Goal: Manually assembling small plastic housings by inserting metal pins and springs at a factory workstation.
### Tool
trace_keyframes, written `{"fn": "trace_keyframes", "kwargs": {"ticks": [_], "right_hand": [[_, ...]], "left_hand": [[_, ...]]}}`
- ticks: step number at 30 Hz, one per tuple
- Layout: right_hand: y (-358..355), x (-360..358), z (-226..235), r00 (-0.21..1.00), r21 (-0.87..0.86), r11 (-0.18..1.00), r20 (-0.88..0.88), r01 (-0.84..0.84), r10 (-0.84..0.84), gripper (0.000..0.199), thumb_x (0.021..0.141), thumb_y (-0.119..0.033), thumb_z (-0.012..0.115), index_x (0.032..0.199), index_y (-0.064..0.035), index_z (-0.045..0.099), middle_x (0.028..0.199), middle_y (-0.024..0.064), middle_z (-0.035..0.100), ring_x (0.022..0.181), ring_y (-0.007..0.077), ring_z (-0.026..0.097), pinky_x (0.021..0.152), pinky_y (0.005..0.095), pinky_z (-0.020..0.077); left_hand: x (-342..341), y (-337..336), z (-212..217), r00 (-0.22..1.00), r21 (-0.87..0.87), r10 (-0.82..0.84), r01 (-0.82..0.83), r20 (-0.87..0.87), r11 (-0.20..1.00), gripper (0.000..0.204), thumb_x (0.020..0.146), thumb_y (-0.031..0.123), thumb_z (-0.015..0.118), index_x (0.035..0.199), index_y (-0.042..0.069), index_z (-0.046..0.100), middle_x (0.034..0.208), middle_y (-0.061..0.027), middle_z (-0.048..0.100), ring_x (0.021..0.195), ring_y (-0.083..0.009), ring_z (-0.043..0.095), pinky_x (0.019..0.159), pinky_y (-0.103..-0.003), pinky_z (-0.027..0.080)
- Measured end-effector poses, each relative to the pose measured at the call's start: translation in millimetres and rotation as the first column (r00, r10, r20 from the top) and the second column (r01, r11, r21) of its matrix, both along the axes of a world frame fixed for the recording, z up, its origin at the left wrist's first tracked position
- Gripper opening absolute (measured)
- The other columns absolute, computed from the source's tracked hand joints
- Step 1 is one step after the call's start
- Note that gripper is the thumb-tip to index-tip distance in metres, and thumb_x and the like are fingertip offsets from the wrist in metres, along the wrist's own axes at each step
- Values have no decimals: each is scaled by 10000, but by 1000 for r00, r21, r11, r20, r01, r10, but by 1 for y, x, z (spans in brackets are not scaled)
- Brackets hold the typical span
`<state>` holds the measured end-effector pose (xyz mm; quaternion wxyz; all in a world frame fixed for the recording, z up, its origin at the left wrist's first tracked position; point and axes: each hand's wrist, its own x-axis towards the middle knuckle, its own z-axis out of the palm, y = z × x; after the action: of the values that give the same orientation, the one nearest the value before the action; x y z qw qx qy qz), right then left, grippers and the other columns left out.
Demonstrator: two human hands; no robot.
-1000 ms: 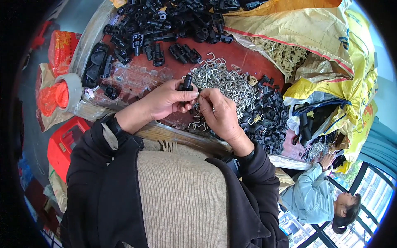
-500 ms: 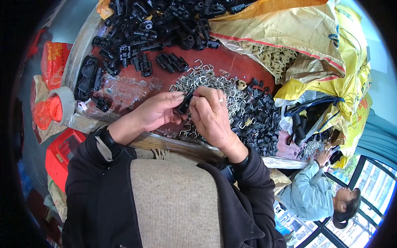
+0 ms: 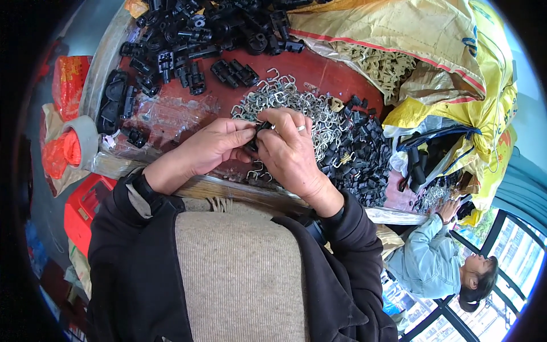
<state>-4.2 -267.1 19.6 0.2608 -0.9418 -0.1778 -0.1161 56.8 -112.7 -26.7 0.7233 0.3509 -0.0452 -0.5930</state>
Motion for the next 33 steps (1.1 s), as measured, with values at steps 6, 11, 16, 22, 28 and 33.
{"fn": "trace_keyframes", "kwargs": {"ticks": [6,11,16,22,28,33], "right_hand": [[-2,-3,7,996,56,998,-93,-2,7,175,547,0,624,698,-37,544,926,91,503,851,242,468,739,332,339],[-3,-6,7,997,85,996,-81,9,-2,171,553,7,630,698,-37,551,922,90,506,857,244,469,739,326,345],[-21,-19,2,971,97,972,83,214,-222,162,602,-8,626,746,-45,563,912,90,516,821,246,485,706,326,373],[-74,-35,-9,895,-337,834,71,438,-441,127,686,-55,579,806,-38,540,811,108,520,708,275,501,609,337,402],[-84,-39,-24,877,-341,838,-71,426,-475,84,726,-65,540,787,-20,506,728,125,496,687,306,497,565,346,397],[-82,-43,-20,847,-137,864,-176,484,-502,78,731,-69,541,778,-20,504,714,128,497,659,317,497,563,349,397]], "left_hand": [[0,0,5,994,16,-92,92,59,996,271,845,192,464,1037,1,469,913,-48,545,791,-114,550,676,-216,457],[1,1,10,993,17,-114,114,32,993,273,839,172,472,1044,-7,459,919,-57,546,818,-125,554,694,-217,457],[4,-1,11,991,-50,-102,98,-92,994,255,834,144,474,1032,-17,463,937,-86,554,806,-129,563,694,-214,466],[5,-1,12,984,-82,-127,118,-128,990,234,827,131,484,1000,-26,489,933,-110,567,785,-130,572,668,-194,474],[7,0,11,986,-106,-109,96,-123,990,240,831,108,466,1023,-35,441,973,-143,544,837,-178,572,699,-233,489],[6,0,10,991,-83,-54,44,-126,996,209,826,108,480,978,-35,479,911,-123,559,803,-160,576,676,-212,486]]}}
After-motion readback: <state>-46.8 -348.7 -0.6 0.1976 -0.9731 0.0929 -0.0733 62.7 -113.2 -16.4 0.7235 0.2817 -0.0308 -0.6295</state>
